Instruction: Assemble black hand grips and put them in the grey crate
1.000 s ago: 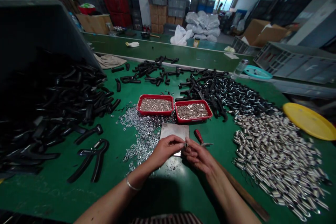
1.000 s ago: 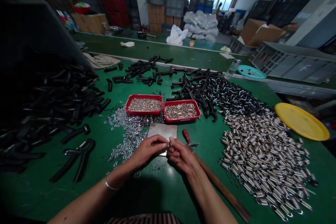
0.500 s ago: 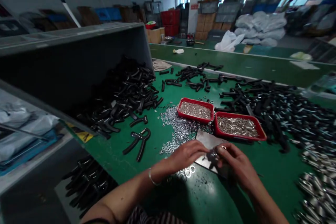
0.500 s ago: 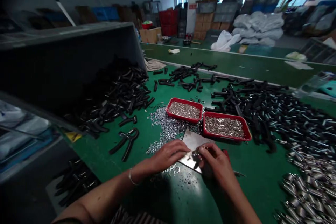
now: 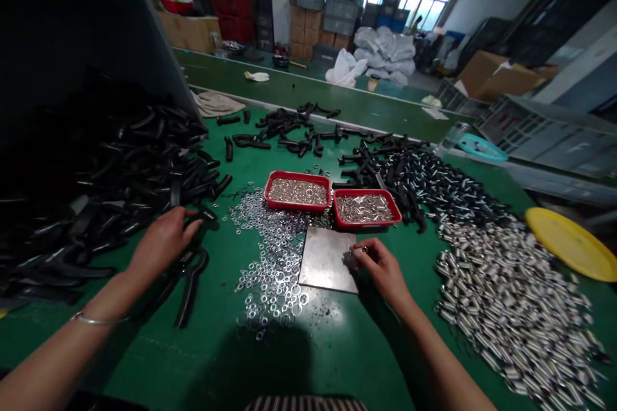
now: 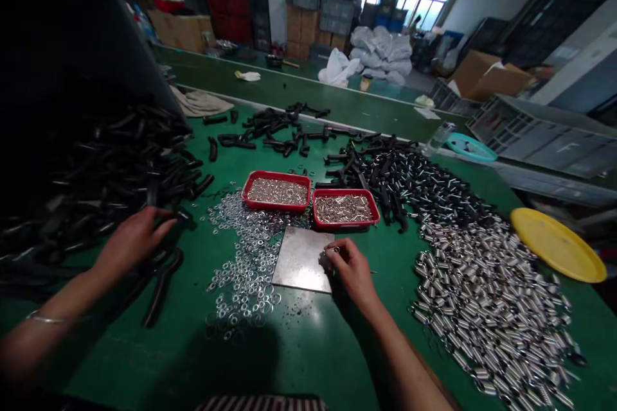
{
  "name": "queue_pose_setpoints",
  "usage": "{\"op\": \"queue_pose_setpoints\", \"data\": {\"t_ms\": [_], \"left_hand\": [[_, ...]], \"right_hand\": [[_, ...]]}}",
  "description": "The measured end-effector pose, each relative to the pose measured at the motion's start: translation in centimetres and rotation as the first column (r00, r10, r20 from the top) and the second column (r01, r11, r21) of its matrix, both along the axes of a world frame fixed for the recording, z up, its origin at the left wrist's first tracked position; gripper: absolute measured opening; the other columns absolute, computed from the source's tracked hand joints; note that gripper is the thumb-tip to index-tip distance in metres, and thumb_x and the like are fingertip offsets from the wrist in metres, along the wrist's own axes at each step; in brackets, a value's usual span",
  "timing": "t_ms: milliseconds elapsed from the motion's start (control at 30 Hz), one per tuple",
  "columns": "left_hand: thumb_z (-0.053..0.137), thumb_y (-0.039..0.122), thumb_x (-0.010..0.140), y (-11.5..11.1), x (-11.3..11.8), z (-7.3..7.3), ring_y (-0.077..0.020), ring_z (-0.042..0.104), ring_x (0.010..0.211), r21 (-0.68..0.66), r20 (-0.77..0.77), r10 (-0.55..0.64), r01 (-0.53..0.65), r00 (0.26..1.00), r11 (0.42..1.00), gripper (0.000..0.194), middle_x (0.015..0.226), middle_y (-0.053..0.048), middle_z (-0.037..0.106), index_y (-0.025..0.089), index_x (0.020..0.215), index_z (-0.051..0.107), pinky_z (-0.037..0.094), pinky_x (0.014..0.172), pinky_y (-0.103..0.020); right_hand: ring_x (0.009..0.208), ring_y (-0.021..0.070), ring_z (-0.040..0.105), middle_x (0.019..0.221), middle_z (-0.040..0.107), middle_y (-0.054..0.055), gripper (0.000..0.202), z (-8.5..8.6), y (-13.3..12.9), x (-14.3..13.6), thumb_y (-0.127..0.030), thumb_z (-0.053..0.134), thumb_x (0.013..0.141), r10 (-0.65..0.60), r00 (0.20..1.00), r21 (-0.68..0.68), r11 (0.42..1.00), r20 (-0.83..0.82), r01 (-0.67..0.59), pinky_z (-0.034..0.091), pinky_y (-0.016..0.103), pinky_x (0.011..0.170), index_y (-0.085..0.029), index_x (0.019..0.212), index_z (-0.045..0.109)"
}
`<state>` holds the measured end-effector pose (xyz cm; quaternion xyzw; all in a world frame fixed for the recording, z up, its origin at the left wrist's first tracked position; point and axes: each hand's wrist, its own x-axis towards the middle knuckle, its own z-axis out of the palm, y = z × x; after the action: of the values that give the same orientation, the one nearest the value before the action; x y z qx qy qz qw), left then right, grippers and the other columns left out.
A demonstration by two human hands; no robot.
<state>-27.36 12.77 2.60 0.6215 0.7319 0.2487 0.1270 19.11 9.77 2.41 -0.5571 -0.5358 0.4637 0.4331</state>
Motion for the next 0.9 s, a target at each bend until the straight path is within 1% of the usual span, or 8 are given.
{"op": "queue_pose_setpoints", "data": {"t_ms": [67,167,267,400,533,667,767,900], "left_hand": [[0.067,0.043,0.080,0.1,4.4,0.7,-0.0246,0.062,0.096,0.062,0.309,-0.050,0.032,0.950,0.998,0.044,0.102,-0.004,0.062,0.020,0.114,0.052,0.050,0.090,-0.041],[0.064,0.039,0.084,-0.3,12.4,0.9,-0.0192,0.066,0.081,0.031,0.758,-0.264,0.371,0.596,0.928,0.050,0.097,-0.004,0.063,0.024,0.128,0.047,0.053,0.077,-0.036],[0.061,0.029,0.084,-0.7,20.1,0.0,-0.0151,0.062,0.069,0.024,0.895,-0.251,0.524,0.368,0.852,0.039,0.081,-0.002,0.062,0.022,0.120,0.050,0.051,0.066,-0.029],[0.058,0.023,0.081,-1.3,26.5,-1.8,-0.0112,0.056,0.060,-0.003,0.939,-0.177,0.522,0.295,0.853,0.039,0.071,0.005,0.056,0.022,0.119,0.047,0.044,0.056,-0.022],[0.058,0.026,0.082,-1.6,28.5,-2.7,-0.0108,0.054,0.057,-0.021,0.971,-0.095,0.472,0.221,0.881,0.037,0.067,0.006,0.055,0.022,0.115,0.043,0.043,0.054,-0.022],[0.060,0.027,0.080,-1.8,28.4,-2.8,-0.0100,0.053,0.055,-0.042,0.965,-0.064,0.389,0.256,0.920,0.035,0.065,0.007,0.054,0.022,0.110,0.043,0.043,0.054,-0.021],[0.061,0.027,0.078,-1.9,28.6,-2.6,-0.0099,0.053,0.053,-0.069,0.953,-0.049,0.372,0.299,0.926,0.036,0.066,0.007,0.054,0.022,0.108,0.042,0.043,0.052,-0.021],[0.060,0.026,0.076,-2.5,29.7,-2.8,-0.0097,0.053,0.053,-0.090,0.971,0.007,0.334,0.241,0.938,0.036,0.068,0.007,0.055,0.021,0.106,0.041,0.044,0.052,-0.021]], "right_hand": [[0.065,0.0155,0.064,0.085,0.070,0.002,0.023,0.3,-0.1,-0.3,-0.041,0.072,0.082,0.017,0.995,-0.030,0.999,-0.102,-0.020,0.051,0.030,0.064,-0.022,0.091,0.063],[0.066,0.0161,0.067,0.087,0.072,0.003,0.025,0.5,-0.3,-0.8,-0.041,0.072,0.083,-0.024,0.971,-0.096,0.995,-0.237,0.001,0.055,0.031,0.066,-0.022,0.093,0.060],[0.068,0.0170,0.070,0.083,0.072,0.002,0.027,0.3,-0.7,-1.6,-0.041,0.074,0.082,-0.103,0.950,-0.119,0.990,-0.296,0.070,0.058,0.032,0.067,-0.021,0.094,0.059],[0.069,0.0157,0.071,0.085,0.073,0.002,0.027,-0.2,-1.3,-2.7,-0.039,0.074,0.083,-0.180,0.908,-0.087,0.984,-0.379,0.158,0.058,0.030,0.069,-0.021,0.094,0.058],[0.068,0.0149,0.072,0.087,0.073,0.002,0.028,-0.7,-1.7,-3.7,-0.040,0.073,0.084,-0.285,0.841,-0.112,0.958,-0.459,0.264,0.058,0.027,0.066,-0.021,0.096,0.057],[0.068,0.0148,0.071,0.092,0.074,0.003,0.029,-1.1,-1.8,-3.9,-0.040,0.074,0.083,-0.342,0.800,-0.141,0.939,-0.493,0.315,0.058,0.029,0.068,-0.021,0.097,0.056],[0.065,0.0145,0.070,0.090,0.073,0.002,0.030,-1.2,-1.8,-4.1,-0.042,0.073,0.083,-0.316,0.819,-0.136,0.948,-0.480,0.287,0.057,0.030,0.068,-0.021,0.098,0.056],[0.066,0.0147,0.063,0.080,0.067,-0.001,0.028,-1.5,-2.0,-4.2,-0.045,0.068,0.085,-0.290,0.887,-0.064,0.956,-0.359,0.286,0.052,0.029,0.067,-0.022,0.098,0.059]]}}
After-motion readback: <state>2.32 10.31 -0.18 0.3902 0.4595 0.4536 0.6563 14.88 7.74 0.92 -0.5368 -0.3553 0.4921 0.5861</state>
